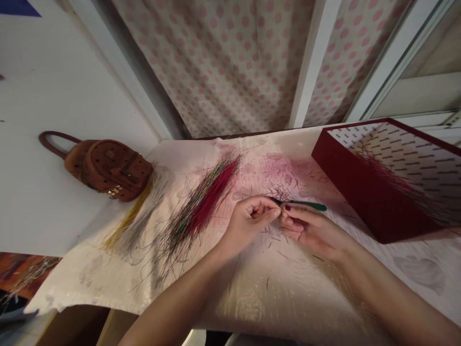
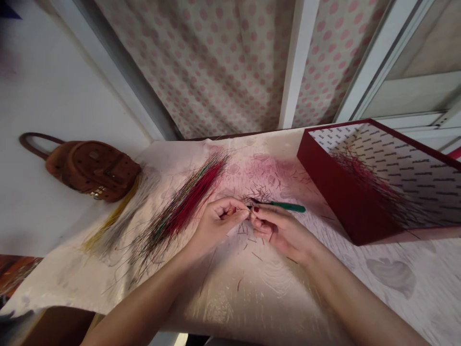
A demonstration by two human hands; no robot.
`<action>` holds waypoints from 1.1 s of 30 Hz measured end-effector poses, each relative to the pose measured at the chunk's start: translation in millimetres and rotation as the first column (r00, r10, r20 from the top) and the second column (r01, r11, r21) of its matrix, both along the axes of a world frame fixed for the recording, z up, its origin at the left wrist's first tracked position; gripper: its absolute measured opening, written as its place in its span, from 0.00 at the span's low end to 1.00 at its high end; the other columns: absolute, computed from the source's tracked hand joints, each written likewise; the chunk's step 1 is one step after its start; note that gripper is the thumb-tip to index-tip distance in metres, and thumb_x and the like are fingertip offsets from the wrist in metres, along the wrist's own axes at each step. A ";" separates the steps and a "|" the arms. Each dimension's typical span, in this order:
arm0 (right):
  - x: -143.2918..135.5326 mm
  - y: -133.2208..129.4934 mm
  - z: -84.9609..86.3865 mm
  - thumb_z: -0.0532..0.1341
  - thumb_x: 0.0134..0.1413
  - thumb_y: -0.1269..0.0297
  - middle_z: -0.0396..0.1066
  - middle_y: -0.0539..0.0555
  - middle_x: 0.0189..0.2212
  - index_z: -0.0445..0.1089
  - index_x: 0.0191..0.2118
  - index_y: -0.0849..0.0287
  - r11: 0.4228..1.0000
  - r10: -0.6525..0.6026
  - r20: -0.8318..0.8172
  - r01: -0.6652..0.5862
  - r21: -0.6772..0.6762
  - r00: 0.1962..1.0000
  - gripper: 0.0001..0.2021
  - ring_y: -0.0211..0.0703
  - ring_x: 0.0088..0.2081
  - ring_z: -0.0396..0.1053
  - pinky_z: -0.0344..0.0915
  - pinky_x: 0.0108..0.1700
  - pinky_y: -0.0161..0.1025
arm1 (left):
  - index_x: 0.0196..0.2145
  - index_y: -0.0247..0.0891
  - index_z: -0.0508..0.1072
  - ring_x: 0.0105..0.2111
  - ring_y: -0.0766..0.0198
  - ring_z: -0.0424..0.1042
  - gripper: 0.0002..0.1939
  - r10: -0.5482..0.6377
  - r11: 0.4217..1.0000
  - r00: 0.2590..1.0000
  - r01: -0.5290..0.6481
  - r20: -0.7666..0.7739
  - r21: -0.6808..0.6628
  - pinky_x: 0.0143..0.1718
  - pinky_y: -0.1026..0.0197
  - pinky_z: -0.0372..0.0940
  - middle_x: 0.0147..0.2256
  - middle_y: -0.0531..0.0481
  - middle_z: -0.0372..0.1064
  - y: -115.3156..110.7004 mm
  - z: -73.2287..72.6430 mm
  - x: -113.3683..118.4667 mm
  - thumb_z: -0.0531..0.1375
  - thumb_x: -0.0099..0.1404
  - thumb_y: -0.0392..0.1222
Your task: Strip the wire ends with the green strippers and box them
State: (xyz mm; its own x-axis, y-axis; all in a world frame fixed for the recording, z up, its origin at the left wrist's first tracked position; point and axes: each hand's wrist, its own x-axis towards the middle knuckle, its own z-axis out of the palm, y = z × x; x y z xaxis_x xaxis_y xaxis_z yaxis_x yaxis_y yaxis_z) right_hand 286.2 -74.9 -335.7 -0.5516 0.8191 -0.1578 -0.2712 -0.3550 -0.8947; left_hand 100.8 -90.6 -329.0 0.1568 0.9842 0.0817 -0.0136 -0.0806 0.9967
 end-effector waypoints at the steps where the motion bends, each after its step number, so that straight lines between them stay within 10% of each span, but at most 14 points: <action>1: -0.2 -0.8 -0.5 0.64 0.62 0.57 0.58 0.48 0.27 0.66 0.30 0.58 0.999 -0.013 0.018 0.012 0.045 1.000 0.13 0.35 0.25 0.49 0.52 0.28 0.36 | 0.34 0.36 0.79 0.24 0.71 0.55 0.12 -0.003 0.999 0.999 0.005 0.051 -0.044 0.25 0.64 0.48 0.26 0.53 0.66 0.0 0.7 0.6 0.69 0.62 0.49; 3: -0.6 -2.1 -2.5 0.60 0.66 0.60 0.63 0.50 0.30 0.68 0.36 0.57 0.946 -0.151 0.132 0.105 0.306 0.980 0.08 0.36 0.27 0.56 0.56 0.30 0.38 | 0.33 0.36 0.78 0.22 0.73 0.52 0.13 0.017 0.987 0.986 0.010 0.166 -0.162 0.23 0.65 0.45 0.26 0.54 0.64 0.1 2.1 1.6 0.71 0.59 0.49; 6: -0.7 -3.1 -6.1 0.58 0.67 0.66 0.69 0.54 0.40 0.69 0.46 0.54 0.616 -0.461 0.262 0.093 0.782 0.848 0.05 0.43 0.37 0.66 0.63 0.41 0.42 | 0.31 0.36 0.76 0.20 0.75 0.45 0.15 0.054 0.952 0.956 0.038 0.289 -0.303 0.21 0.65 0.41 0.21 0.59 0.54 0.5 2.4 2.4 0.73 0.56 0.49; 9: -0.4 -3.6 -7.2 0.59 0.67 0.69 0.68 0.55 0.43 0.67 0.49 0.54 0.369 -0.592 0.281 -0.056 0.928 0.755 0.07 0.43 0.37 0.67 0.65 0.42 0.43 | 0.29 0.36 0.76 0.19 0.76 0.43 0.15 0.052 0.938 0.938 0.073 0.343 -0.340 0.20 0.65 0.38 0.20 0.60 0.51 0.8 0.4 2.7 0.74 0.54 0.48; 15: 0.5 -3.9 -4.1 0.58 0.68 0.69 0.68 0.53 0.37 0.68 0.44 0.54 0.290 -0.629 0.259 -0.087 0.953 0.733 0.04 0.43 0.37 0.69 0.66 0.39 0.41 | 0.29 0.35 0.76 0.20 0.77 0.48 0.15 0.061 0.947 0.945 0.047 0.322 -0.317 0.20 0.66 0.40 0.23 0.57 0.62 -0.7 1.7 3.7 0.74 0.53 0.47; 26: 0.1 -4.0 -4.2 0.58 0.68 0.66 0.71 0.53 0.35 0.70 0.41 0.53 0.423 -0.561 0.285 -0.028 0.906 0.777 0.04 0.45 0.36 0.69 0.64 0.39 0.42 | 0.30 0.35 0.77 0.22 0.73 0.52 0.13 0.065 0.986 0.988 -0.042 0.138 -0.161 0.24 0.65 0.47 0.22 0.57 0.58 -0.2 1.1 2.6 0.71 0.58 0.48; 29: -1.5 -2.5 -2.9 0.60 0.67 0.61 0.67 0.51 0.29 0.70 0.35 0.54 0.655 -0.458 0.312 0.079 0.751 0.832 0.07 0.43 0.32 0.64 0.60 0.35 0.41 | 0.30 0.36 0.77 0.23 0.70 0.53 0.12 0.063 0.997 0.998 -0.064 -0.025 -0.041 0.25 0.64 0.47 0.22 0.56 0.58 -1.3 2.0 0.2 0.68 0.62 0.48; 33: -4.7 -0.9 -3.6 0.64 0.61 0.54 0.61 0.48 0.25 0.66 0.29 0.56 0.970 -0.144 0.146 0.110 0.218 0.979 0.15 0.36 0.24 0.52 0.49 0.26 0.38 | 0.32 0.36 0.78 0.24 0.69 0.53 0.11 0.044 0.998 0.992 -0.039 -0.119 0.046 0.26 0.63 0.48 0.22 0.55 0.60 -3.6 3.1 -0.3 0.66 0.64 0.47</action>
